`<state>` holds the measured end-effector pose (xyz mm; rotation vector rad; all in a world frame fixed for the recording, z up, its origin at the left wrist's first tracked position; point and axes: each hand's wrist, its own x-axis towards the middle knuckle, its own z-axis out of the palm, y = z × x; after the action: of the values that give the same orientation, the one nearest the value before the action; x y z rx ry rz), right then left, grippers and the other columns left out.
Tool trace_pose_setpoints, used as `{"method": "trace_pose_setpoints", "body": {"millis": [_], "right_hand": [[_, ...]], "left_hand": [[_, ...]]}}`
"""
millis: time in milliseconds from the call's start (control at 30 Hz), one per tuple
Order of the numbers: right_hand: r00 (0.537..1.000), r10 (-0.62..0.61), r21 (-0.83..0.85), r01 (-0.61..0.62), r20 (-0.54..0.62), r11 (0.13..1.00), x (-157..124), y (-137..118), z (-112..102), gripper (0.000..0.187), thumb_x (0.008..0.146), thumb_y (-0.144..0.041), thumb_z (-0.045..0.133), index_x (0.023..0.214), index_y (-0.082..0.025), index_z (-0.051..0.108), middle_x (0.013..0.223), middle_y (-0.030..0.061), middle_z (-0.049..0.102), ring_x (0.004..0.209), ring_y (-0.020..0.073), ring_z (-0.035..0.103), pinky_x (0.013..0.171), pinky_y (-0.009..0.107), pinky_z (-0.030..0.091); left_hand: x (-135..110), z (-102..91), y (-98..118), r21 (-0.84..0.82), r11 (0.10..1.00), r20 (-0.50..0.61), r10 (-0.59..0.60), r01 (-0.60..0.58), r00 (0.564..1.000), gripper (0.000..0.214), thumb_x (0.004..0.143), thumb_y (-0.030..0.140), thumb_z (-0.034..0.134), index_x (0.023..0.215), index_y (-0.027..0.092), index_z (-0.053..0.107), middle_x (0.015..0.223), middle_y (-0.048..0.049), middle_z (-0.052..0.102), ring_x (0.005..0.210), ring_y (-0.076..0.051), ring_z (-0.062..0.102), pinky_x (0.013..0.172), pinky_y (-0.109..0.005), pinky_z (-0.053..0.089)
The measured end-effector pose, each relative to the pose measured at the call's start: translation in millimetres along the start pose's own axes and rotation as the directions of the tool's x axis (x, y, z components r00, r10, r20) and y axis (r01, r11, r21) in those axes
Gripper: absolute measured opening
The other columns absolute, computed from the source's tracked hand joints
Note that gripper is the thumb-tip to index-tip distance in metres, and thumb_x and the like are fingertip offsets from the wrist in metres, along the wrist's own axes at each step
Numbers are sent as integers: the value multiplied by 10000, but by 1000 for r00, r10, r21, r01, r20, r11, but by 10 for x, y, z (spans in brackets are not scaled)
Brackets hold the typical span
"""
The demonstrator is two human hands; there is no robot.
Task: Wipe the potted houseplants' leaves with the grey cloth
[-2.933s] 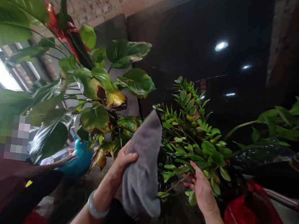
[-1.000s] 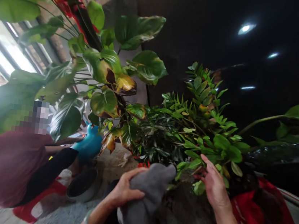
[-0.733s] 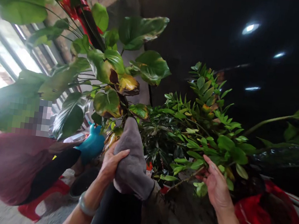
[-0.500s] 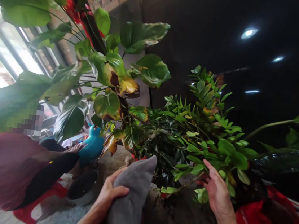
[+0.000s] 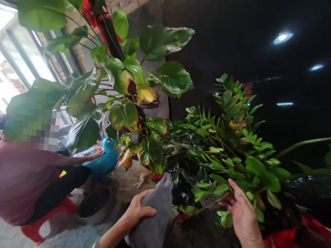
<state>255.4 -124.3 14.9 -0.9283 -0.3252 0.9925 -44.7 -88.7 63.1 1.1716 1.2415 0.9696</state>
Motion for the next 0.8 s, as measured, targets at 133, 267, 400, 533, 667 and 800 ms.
{"method": "trace_pose_setpoints", "body": {"millis": [133, 267, 400, 533, 667, 800], "right_hand": [[1000, 8, -3, -8, 2, 1000, -2, -1, -31, 383, 623, -436, 733, 969, -271, 742, 725, 47, 730, 596, 218, 624, 503, 333, 522], [999, -48, -30, 48, 14, 998, 31, 55, -41, 373, 660, -465, 703, 987, -288, 733, 775, 41, 743, 618, 231, 634, 528, 357, 512], [996, -76, -43, 77, 43, 996, 47, 82, -21, 324, 691, -461, 684, 967, -298, 732, 751, 32, 736, 616, 234, 629, 529, 359, 508], [997, -67, -25, 68, 38, 997, 11, 37, -25, 307, 687, -449, 691, 951, -301, 743, 718, 28, 725, 603, 227, 613, 522, 354, 499], [997, -76, -40, 77, 28, 996, -30, -25, -43, 313, 674, -440, 702, 944, -289, 749, 769, 47, 743, 615, 237, 624, 520, 357, 498], [999, -48, -29, 48, 25, 998, -35, -34, -22, 321, 664, -438, 713, 949, -295, 750, 761, 37, 746, 610, 226, 631, 512, 340, 509]], "left_hand": [[-85, -176, 305, -123, 987, -185, 82, -106, 979, 559, 420, 237, 780, 972, 166, 720, 748, -13, 725, 676, -213, 642, 621, -294, 514], [262, -143, 673, -96, 937, -402, 271, -335, 875, 581, 474, 296, 796, 1031, 174, 686, 864, -41, 723, 789, -216, 655, 717, -297, 517], [296, 163, 361, -131, 986, -189, 79, -105, 979, 515, 433, 265, 795, 927, 160, 695, 740, -34, 706, 670, -207, 632, 646, -313, 514], [-115, 247, -15, -92, 984, 200, -134, 155, 971, 555, 403, 172, 786, 955, 167, 729, 702, -16, 716, 647, -211, 629, 603, -298, 497], [-232, 1, 306, -168, 986, 56, -16, 25, 998, 592, 439, 218, 790, 1023, 160, 714, 752, -17, 727, 679, -208, 643, 628, -287, 502], [71, -58, 693, -163, 975, -238, 110, -151, 965, 519, 421, 293, 812, 908, 161, 690, 693, -2, 701, 625, -181, 619, 598, -280, 495]]}}
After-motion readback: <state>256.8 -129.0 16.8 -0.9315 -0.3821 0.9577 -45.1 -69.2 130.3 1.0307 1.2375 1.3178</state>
